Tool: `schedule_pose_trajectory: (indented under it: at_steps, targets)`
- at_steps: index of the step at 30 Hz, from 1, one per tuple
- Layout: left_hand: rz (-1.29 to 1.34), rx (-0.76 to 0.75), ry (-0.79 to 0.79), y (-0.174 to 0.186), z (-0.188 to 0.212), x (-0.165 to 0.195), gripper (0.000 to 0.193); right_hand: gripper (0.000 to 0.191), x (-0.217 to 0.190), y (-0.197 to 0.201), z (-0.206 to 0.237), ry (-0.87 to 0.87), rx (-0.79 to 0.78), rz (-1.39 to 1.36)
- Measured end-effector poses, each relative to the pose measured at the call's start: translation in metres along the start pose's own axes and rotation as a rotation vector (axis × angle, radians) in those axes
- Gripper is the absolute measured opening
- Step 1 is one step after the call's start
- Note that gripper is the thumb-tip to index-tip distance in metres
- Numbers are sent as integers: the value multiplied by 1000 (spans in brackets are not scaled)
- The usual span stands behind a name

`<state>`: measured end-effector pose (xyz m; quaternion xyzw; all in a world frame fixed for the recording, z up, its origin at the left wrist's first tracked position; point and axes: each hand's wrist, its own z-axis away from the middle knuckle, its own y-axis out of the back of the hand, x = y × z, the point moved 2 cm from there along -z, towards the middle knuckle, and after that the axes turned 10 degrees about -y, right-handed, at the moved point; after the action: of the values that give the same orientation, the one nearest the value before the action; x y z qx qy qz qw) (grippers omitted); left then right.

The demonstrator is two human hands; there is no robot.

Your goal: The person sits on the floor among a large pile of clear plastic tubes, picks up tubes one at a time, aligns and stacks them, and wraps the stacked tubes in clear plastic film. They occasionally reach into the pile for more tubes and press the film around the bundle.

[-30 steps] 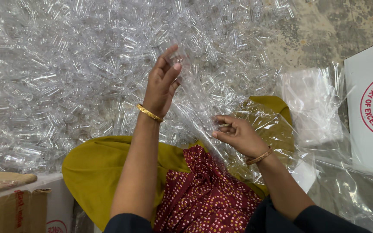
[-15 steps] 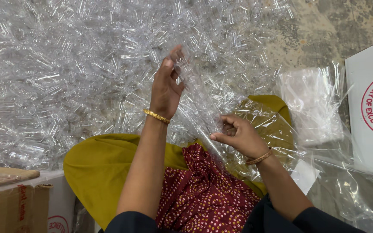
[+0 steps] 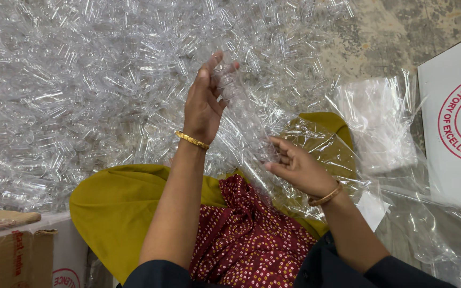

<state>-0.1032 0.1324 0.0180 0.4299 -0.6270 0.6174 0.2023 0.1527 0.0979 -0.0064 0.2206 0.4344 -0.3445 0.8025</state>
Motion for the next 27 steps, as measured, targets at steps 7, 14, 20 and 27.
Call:
schedule_pose_trajectory:
  at_steps: [7,14,20,27]
  targets:
    - [-30,40,15,6,0,-10,57,74,10,5,-2,1,48,-13]
    - [-108,-22,34,0,3,-5,61,73,2,0,3,70,98,53]
    - [-134,-29,45,-5,3,-7,61,73,4,1,4,45,126,31]
    - [-119,-18,15,-4,3,-11,48,70,22,6,-2,47,58,-30]
